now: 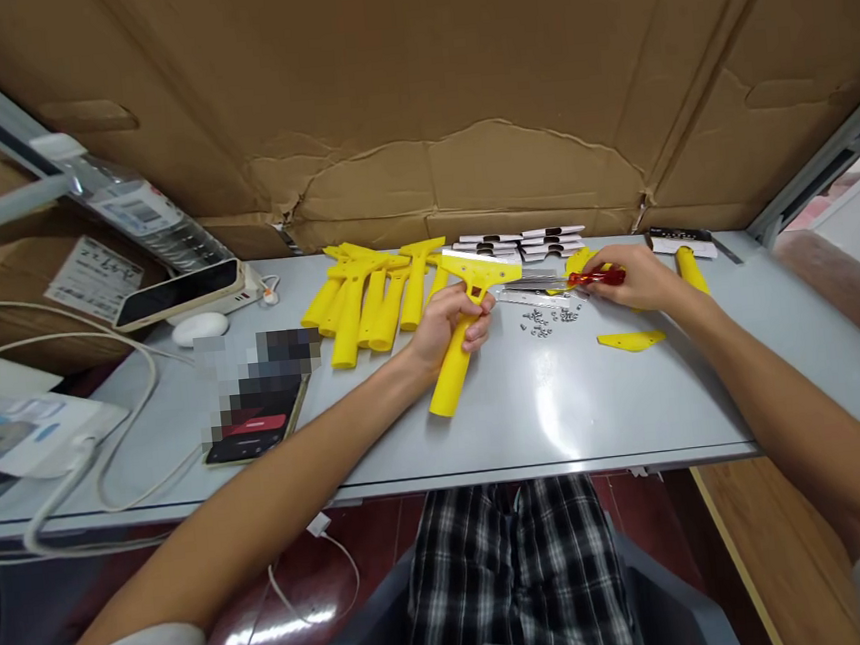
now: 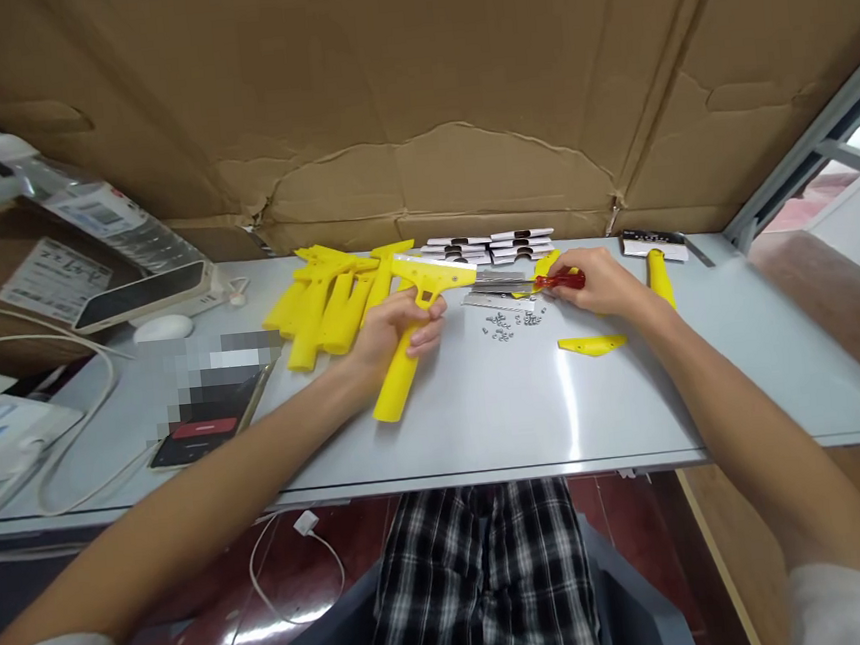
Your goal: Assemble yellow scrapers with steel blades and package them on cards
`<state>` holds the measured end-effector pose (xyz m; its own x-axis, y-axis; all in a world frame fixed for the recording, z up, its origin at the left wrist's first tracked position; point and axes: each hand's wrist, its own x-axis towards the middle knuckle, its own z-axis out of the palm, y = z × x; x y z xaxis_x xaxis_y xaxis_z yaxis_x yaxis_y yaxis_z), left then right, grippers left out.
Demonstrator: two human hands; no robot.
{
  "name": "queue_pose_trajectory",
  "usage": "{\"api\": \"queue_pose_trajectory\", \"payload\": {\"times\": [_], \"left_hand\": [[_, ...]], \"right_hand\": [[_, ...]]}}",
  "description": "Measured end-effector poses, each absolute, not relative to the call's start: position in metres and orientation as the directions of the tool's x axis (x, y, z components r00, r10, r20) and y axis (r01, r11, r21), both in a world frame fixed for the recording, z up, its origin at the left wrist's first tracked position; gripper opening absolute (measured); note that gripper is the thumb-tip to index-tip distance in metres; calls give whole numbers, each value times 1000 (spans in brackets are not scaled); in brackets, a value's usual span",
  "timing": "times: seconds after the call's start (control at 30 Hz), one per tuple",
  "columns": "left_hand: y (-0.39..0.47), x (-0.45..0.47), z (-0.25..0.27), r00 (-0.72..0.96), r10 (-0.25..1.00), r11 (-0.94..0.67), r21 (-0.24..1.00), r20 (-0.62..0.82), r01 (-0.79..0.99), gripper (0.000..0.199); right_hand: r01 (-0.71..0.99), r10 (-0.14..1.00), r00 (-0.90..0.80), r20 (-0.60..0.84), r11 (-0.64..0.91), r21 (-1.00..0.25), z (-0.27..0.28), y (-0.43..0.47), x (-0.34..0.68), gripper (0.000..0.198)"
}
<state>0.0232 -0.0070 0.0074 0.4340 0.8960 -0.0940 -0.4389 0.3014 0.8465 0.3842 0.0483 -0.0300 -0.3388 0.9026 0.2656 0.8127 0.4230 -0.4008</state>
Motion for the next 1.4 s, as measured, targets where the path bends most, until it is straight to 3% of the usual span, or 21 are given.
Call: {"api": "queue_pose_trajectory", "payload": {"times": [0.3, 0.47, 0.53, 0.63, 0.73, 0.9, 0.97, 1.1, 1.17, 1.4], "left_hand": [[-7, 24, 0, 420, 903, 284, 854, -86, -436, 22], [-3, 25, 0, 405, 907, 324, 809, -118, -490, 12], [-2, 27, 0, 358, 925, 307, 808, -128, -504, 16], [-1, 30, -2, 289, 949, 262, 813, -122, -519, 6], [-1, 32, -4, 242, 958, 266, 795, -154, -545, 21], [-3, 35, -4, 212, 953, 301, 781, -219, -548, 24], [-6, 36, -4, 205, 960, 273, 813, -192, -514, 30], [-16, 37, -6, 181, 981, 130, 930, -71, -345, 62], [-20, 38, -6, 177, 984, 73, 957, -23, -282, 67], [-25, 42, -5, 51, 998, 36, 960, -22, -279, 31]], "right_hand": [[820, 840, -477, 259, 531, -212, -25, 40, 370, 39], [794, 802, -497, 331, 574, -199, -24, 32, 362, 38], [780, 788, -504, 354, 591, -206, -24, 29, 356, 34], [757, 772, -534, 344, 618, -213, -24, 24, 346, 31], [736, 756, -569, 324, 644, -210, -24, 21, 339, 30], [774, 769, -571, 287, 621, -123, -26, 15, 330, 41], [787, 772, -571, 279, 612, -80, -28, 13, 327, 43], [772, 744, -607, 280, 635, -14, -31, 9, 323, 40], [765, 734, -620, 278, 645, 4, -31, 9, 323, 38], [757, 733, -628, 263, 653, -10, -35, 11, 323, 35]]}}
